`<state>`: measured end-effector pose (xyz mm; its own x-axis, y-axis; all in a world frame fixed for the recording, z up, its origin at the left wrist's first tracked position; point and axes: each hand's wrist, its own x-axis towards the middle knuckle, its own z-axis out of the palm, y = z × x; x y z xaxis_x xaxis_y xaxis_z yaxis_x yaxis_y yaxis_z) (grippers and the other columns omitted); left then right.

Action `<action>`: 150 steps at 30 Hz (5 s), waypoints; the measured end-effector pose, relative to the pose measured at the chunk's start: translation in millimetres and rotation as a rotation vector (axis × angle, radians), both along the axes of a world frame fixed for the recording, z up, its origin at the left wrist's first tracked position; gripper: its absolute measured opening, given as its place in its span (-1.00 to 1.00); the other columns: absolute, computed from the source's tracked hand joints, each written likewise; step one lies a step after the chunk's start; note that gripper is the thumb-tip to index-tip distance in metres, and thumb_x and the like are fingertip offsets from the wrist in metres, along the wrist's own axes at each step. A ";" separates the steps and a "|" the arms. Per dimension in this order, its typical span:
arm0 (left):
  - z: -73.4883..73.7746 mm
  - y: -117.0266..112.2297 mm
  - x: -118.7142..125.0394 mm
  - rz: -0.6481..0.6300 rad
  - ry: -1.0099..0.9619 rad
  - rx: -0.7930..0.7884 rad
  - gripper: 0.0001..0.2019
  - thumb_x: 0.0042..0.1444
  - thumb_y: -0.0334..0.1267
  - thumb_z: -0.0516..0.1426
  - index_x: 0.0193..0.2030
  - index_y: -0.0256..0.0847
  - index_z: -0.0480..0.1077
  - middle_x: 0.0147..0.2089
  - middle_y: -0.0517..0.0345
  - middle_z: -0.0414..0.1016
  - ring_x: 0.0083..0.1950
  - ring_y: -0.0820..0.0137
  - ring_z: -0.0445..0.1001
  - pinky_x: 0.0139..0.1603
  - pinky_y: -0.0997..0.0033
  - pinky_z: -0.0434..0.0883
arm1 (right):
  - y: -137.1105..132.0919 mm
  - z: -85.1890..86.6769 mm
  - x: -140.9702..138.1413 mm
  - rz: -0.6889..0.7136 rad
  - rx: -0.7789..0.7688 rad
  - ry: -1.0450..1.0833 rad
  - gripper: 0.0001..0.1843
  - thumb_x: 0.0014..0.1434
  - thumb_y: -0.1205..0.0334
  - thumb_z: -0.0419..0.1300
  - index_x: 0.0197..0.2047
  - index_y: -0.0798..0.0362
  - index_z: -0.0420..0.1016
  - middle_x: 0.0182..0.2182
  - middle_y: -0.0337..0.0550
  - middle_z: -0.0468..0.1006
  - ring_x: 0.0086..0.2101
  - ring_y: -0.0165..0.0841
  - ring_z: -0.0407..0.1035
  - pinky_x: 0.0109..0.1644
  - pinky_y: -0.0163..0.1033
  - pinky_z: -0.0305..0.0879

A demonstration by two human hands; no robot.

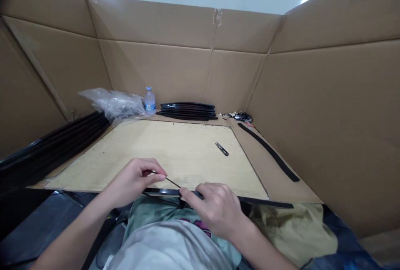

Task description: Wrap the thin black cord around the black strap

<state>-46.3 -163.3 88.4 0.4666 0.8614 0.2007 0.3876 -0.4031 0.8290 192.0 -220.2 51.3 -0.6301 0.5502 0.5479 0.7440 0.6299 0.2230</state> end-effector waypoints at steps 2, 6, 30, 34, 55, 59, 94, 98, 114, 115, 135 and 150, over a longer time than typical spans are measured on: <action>-1.4 11.0 -19.0 0.048 -0.001 -0.062 -0.84 0.02 -0.19 0.17 -0.41 -0.23 0.52 -0.38 0.11 0.53 -0.36 0.36 0.41 -0.37 0.48 0.26 | -1.0 -0.2 9.0 0.023 0.034 0.039 -0.77 0.18 0.25 0.13 -0.07 -0.03 0.46 -0.56 -0.24 0.42 -0.56 -0.48 0.26 -0.50 -0.35 0.06; -19.0 30.3 -50.9 0.115 -0.050 -0.129 -0.80 0.00 -0.14 0.18 -0.40 -0.26 0.49 -0.39 0.12 0.51 -0.34 0.37 0.40 -0.31 0.48 0.27 | -7.1 2.4 22.0 0.093 0.061 0.114 -0.68 0.11 0.33 0.20 -0.03 -0.02 0.44 -0.47 -0.18 0.48 -0.50 -0.44 0.31 -0.44 -0.33 0.18; -14.6 -57.1 27.4 -0.517 -0.665 -0.470 -0.92 0.07 -0.33 0.17 -0.36 -0.29 0.49 -0.37 0.13 0.35 -0.34 0.50 0.35 -0.29 0.51 0.27 | -65.7 40.2 -36.7 -0.009 0.025 0.678 -0.81 0.15 0.11 0.14 -0.27 0.04 0.45 -0.56 -0.14 0.49 -0.50 -0.30 0.42 -0.48 -0.25 0.35; -18.7 -58.4 29.9 -0.487 -0.655 -0.411 -0.91 0.08 -0.33 0.17 -0.38 -0.29 0.46 -0.39 0.15 0.31 -0.37 0.52 0.31 -0.34 0.53 0.23 | -61.9 42.4 -34.2 0.015 0.091 0.603 -0.83 0.16 0.14 0.12 -0.29 0.04 0.45 -0.56 -0.16 0.52 -0.52 -0.32 0.43 -0.51 -0.28 0.34; 2.6 -52.5 56.6 0.083 -0.827 -0.237 -0.79 -0.07 -0.34 0.26 -0.49 -0.27 0.27 -0.55 0.19 0.45 -0.54 0.44 0.44 -0.51 0.49 0.40 | -27.6 46.2 -51.3 0.024 -0.401 1.165 -0.92 0.13 0.27 0.19 -0.29 0.06 0.36 -0.55 -0.25 0.52 -0.59 -0.47 0.40 -0.53 -0.44 0.33; 4.7 -44.1 60.9 0.000 -0.832 -0.289 -0.78 0.03 -0.30 0.19 -0.47 -0.25 0.20 -0.59 0.22 0.42 -0.61 0.38 0.44 -0.58 0.37 0.45 | -14.7 42.4 -57.4 0.062 -0.758 1.506 -0.79 0.17 0.11 0.14 -0.32 0.06 0.22 -0.63 -0.26 0.46 -0.67 -0.46 0.33 -0.65 -0.43 0.25; -20.8 -39.9 53.8 0.285 -0.313 0.309 -0.85 -0.03 -0.26 0.22 -0.31 -0.27 0.48 -0.67 0.40 -0.05 -0.64 0.60 -0.04 -0.64 0.59 0.05 | -19.7 8.8 -65.4 0.204 -0.991 1.729 -0.61 0.15 0.19 0.13 -0.04 -0.12 0.00 -0.61 -0.45 0.28 -0.73 -0.60 0.03 -0.69 -0.51 0.00; -19.6 -42.1 51.6 0.288 -0.276 0.354 -0.87 -0.02 -0.26 0.22 -0.32 -0.27 0.48 -0.68 0.40 -0.08 -0.64 0.59 -0.06 -0.64 0.59 0.04 | -20.2 8.9 -66.1 0.207 -1.011 1.748 -0.60 0.14 0.21 0.15 -0.06 -0.12 -0.02 -0.64 -0.48 0.26 -0.74 -0.62 -0.02 -0.70 -0.53 -0.02; -22.0 -38.2 44.5 0.242 -0.180 0.401 -0.85 -0.01 -0.23 0.21 -0.32 -0.26 0.47 -0.68 0.41 -0.11 -0.65 0.58 -0.05 -0.66 0.59 0.03 | -16.3 5.1 -68.5 0.189 -1.022 1.774 -0.59 0.09 0.20 0.18 -0.14 -0.09 -0.03 -0.69 -0.51 0.26 -0.77 -0.62 -0.01 -0.73 -0.55 -0.04; -22.7 -37.4 44.2 0.237 -0.181 0.389 -0.85 -0.01 -0.23 0.21 -0.32 -0.26 0.47 -0.68 0.41 -0.11 -0.65 0.58 -0.05 -0.66 0.59 0.03 | -15.8 4.8 -68.6 0.193 -1.027 1.774 -0.59 0.08 0.21 0.18 -0.14 -0.09 -0.03 -0.69 -0.51 0.26 -0.77 -0.62 -0.01 -0.73 -0.55 -0.05; -27.1 -37.4 47.5 0.281 -0.182 0.417 -0.88 -0.01 -0.25 0.20 -0.41 -0.26 0.48 -0.71 0.38 -0.04 -0.67 0.58 -0.05 -0.67 0.57 0.01 | -9.3 -3.7 -67.3 0.227 -1.037 1.772 -0.61 0.11 0.26 0.16 -0.20 -0.10 -0.07 -0.74 -0.55 0.21 -0.77 -0.59 0.00 -0.74 -0.54 -0.06; -22.2 -35.1 43.4 0.283 -0.363 0.032 -0.84 -0.05 -0.21 0.23 -0.41 -0.26 0.45 -0.73 0.32 0.17 -0.68 0.58 0.07 -0.66 0.58 0.05 | -8.7 4.7 -69.5 0.185 -1.025 1.704 -0.74 0.19 0.06 0.10 -0.30 0.10 0.22 -0.63 -0.32 0.36 -0.72 -0.59 0.13 -0.70 -0.49 0.01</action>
<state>-2.9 -198.4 66.2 0.1089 0.9353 0.3367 0.1730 -0.3514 0.9201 122.5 -228.9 56.0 0.0284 0.9928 0.1161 -0.3156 0.1191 -0.9414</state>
